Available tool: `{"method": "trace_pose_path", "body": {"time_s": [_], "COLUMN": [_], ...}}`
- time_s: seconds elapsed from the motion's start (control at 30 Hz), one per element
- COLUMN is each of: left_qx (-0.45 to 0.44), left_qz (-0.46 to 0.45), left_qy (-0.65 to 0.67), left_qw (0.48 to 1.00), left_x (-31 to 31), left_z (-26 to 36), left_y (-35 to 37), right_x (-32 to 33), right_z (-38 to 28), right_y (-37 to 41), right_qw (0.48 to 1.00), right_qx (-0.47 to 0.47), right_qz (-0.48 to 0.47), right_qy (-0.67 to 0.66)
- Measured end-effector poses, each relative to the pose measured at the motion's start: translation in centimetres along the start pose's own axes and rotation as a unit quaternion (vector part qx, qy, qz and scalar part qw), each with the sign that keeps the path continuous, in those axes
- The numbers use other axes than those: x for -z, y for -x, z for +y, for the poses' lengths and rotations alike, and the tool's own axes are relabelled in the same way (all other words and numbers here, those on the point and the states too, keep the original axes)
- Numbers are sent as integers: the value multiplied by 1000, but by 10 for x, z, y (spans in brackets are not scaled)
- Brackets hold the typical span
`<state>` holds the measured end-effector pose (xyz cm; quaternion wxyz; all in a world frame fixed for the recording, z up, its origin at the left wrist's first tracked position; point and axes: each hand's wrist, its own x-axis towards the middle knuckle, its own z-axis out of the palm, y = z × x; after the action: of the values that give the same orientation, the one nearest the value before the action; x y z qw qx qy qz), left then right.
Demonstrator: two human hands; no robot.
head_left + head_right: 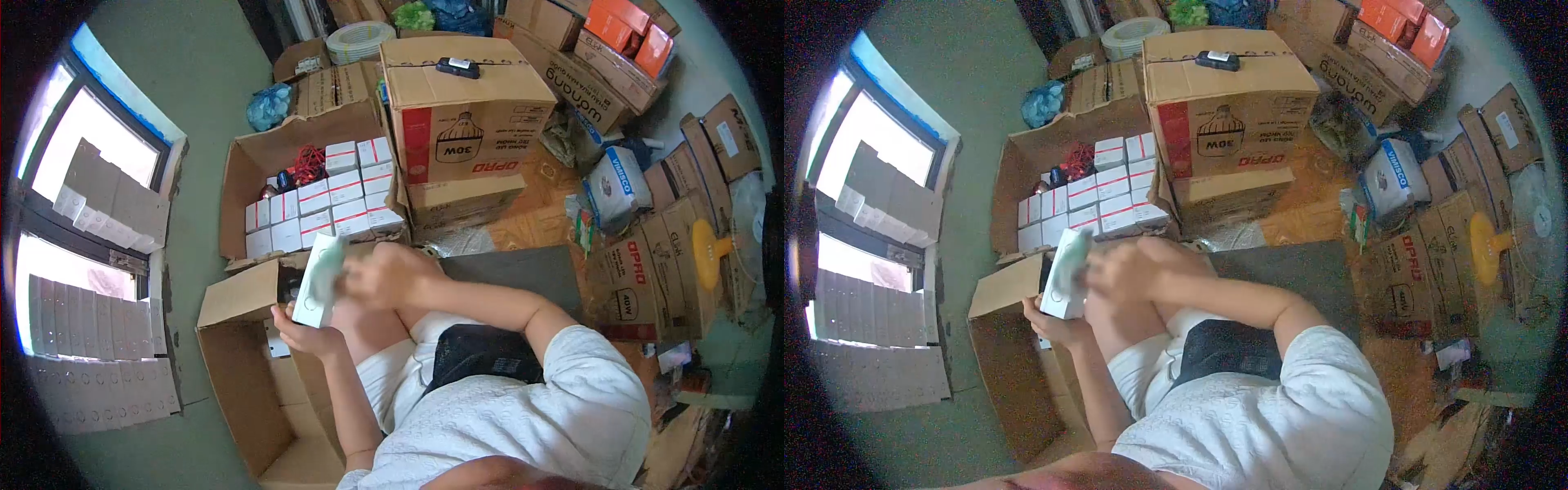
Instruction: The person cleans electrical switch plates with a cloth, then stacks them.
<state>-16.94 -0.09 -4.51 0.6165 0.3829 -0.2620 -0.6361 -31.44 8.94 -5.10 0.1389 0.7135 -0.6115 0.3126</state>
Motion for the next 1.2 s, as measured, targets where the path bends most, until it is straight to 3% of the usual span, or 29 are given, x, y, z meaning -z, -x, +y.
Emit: {"method": "trace_pose_path", "body": {"time_s": [0.07,0.1,0.13,0.17,0.23,0.3,0.33,0.37,0.47,0.5,0.53,0.57,0.63,0.7,0.77,0.9,1.0,1.03,1.2], "left_qx": [-15,-149,26,67,27,102,148,165,174,176,185,192,216,242,256,245,131,86,29], "left_qz": [60,51,-43,20,-37,-84,-149,-148,-208,-202,-257,-312,-342,-372,-472,-473,-375,-288,-230], "left_qy": [7,-183,23,-20,-62,-47,-76,-50,-23,-21,-16,-11,21,50,-39,-139,-92,-76,-192], "left_qw": [998,971,998,997,997,990,975,974,962,963,949,930,914,895,843,835,913,951,953], "left_x": [-1,12,-9,-23,-3,-11,-3,-6,11,13,13,13,-3,-4,6,2,0,-11,0], "left_z": [5,-12,11,20,-12,-10,-4,-6,-29,-31,-33,-35,-16,-13,-21,-20,-38,-39,-40], "left_y": [1,-9,6,12,-10,-5,-5,-2,-14,-14,-12,-12,-4,-5,-18,-14,-15,-4,-4], "right_x": [13,12,7,7,9,15,18,19,13,15,17,18,22,32,41,35,28,27,13], "right_z": [14,16,14,6,-6,-12,-11,-5,30,40,44,45,44,47,51,42,20,15,33], "right_y": [-10,-11,-8,-6,-8,-7,-8,-8,-5,-8,-10,-11,-14,-18,-22,-26,-25,-26,-28], "right_qw": [988,979,973,976,981,994,995,995,990,973,944,945,897,899,897,897,958,962,963], "right_qx": [-143,-176,-212,-201,-159,-79,-74,-74,-138,-226,-312,-311,-329,-332,-347,-309,-195,-202,-242], "right_qz": [41,65,33,42,38,-2,-22,-42,-28,6,41,39,108,96,61,116,13,-19,-45], "right_qy": [-51,-77,-80,-75,-105,-77,-64,-48,18,-40,-96,-96,-276,-270,-266,-294,-209,-183,-112]}}
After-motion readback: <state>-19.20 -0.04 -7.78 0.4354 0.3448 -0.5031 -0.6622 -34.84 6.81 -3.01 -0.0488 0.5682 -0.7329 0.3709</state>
